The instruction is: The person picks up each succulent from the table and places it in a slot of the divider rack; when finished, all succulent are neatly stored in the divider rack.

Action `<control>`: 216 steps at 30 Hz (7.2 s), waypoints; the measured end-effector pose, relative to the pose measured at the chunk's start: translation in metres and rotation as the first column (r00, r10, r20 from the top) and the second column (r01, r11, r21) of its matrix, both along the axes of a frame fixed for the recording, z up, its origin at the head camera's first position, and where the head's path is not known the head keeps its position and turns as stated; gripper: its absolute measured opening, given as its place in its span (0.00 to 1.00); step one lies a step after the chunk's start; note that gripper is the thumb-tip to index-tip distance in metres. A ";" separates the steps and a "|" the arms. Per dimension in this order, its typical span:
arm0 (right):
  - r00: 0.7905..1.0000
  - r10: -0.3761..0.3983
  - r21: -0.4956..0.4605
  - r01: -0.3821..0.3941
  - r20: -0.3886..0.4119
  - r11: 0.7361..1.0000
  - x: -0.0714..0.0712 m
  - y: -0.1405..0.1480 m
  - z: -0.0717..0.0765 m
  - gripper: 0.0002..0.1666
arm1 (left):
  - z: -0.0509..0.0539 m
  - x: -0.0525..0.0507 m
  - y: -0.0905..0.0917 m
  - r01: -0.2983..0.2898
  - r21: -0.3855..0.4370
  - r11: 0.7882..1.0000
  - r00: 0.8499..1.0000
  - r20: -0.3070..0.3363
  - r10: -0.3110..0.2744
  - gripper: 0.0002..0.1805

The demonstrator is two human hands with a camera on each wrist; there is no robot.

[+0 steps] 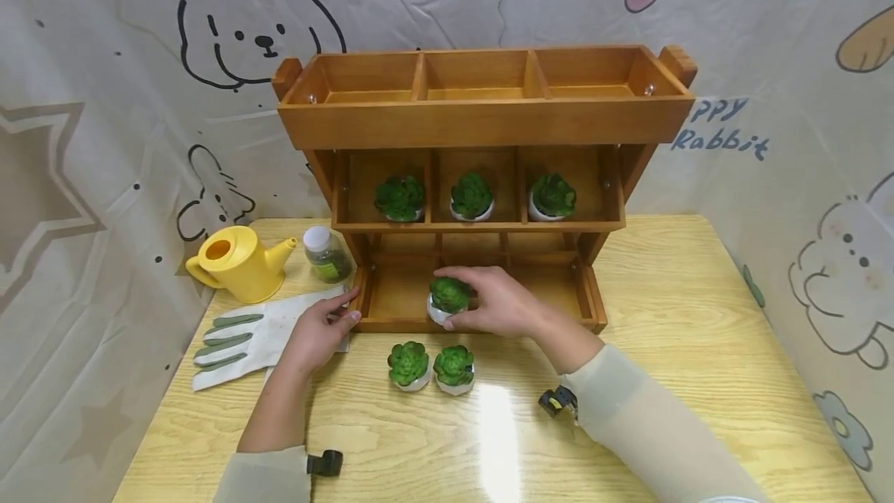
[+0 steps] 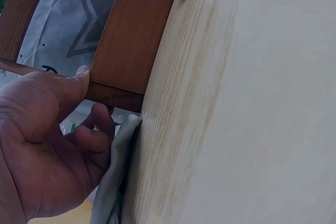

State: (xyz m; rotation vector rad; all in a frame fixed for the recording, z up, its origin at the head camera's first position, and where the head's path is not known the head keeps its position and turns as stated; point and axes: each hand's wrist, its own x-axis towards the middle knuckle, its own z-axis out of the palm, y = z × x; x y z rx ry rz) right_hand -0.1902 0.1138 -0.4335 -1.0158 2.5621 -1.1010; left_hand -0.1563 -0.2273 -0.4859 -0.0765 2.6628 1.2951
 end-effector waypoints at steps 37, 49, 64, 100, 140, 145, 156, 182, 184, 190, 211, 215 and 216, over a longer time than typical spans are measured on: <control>0.997 0.016 0.146 -0.005 -0.076 0.989 -0.021 -0.061 -0.025 0.41 | -0.002 0.000 0.002 -0.009 0.017 1.000 1.000 -0.014 0.009 0.27; 0.999 -0.013 0.185 0.021 -0.045 0.983 -0.021 -0.064 -0.030 0.33 | 0.000 0.001 0.001 -0.012 0.010 1.000 1.000 -0.012 0.012 0.27; 0.997 -0.009 0.321 0.033 -0.078 0.947 -0.019 -0.063 -0.031 0.30 | 0.000 0.001 0.001 -0.007 0.002 1.000 1.000 -0.014 0.007 0.28; 0.994 0.002 0.099 0.008 -0.105 0.995 0.013 -0.008 -0.018 0.38 | -0.002 0.000 0.000 -0.021 0.009 1.000 1.000 0.015 0.021 0.28; 0.986 0.115 0.109 -0.129 0.123 0.986 0.060 0.020 -0.049 0.55 | 0.001 0.001 0.000 -0.007 0.011 1.000 1.000 0.020 0.007 0.29; 0.986 0.108 0.139 -0.125 0.123 0.982 0.061 0.015 -0.051 0.54 | 0.000 0.001 0.000 -0.007 0.009 1.000 1.000 0.018 0.007 0.29; 0.988 0.119 0.178 -0.135 0.095 0.975 0.057 0.010 -0.049 0.47 | -0.001 0.002 0.000 -0.007 0.005 1.000 1.000 0.017 0.007 0.29; 0.950 0.241 0.094 -0.264 0.199 0.960 0.028 0.029 -0.012 0.43 | -0.001 0.001 -0.001 -0.015 0.020 1.000 1.000 0.016 0.015 0.29; 0.943 0.271 0.081 -0.290 0.192 0.953 0.024 0.030 -0.008 0.43 | -0.001 0.000 -0.002 -0.012 0.016 1.000 1.000 0.015 0.012 0.29; 0.938 0.310 0.103 -0.328 0.157 0.939 0.012 0.031 0.005 0.42 | -0.001 0.000 -0.002 -0.015 0.008 1.000 1.000 0.017 0.015 0.28; 0.959 0.168 0.188 -0.213 0.229 0.959 -0.025 0.033 0.012 0.38 | -0.003 0.001 -0.001 -0.028 0.023 0.999 0.999 0.032 0.027 0.28; 0.961 0.162 0.195 -0.206 0.222 0.959 -0.030 0.033 0.009 0.38 | -0.003 0.001 -0.001 -0.033 0.024 0.999 0.999 0.031 0.032 0.28; 0.961 0.159 0.195 -0.204 0.226 0.959 -0.031 0.033 0.008 0.37 | -0.003 0.001 -0.001 -0.032 0.025 0.999 0.999 0.031 0.031 0.28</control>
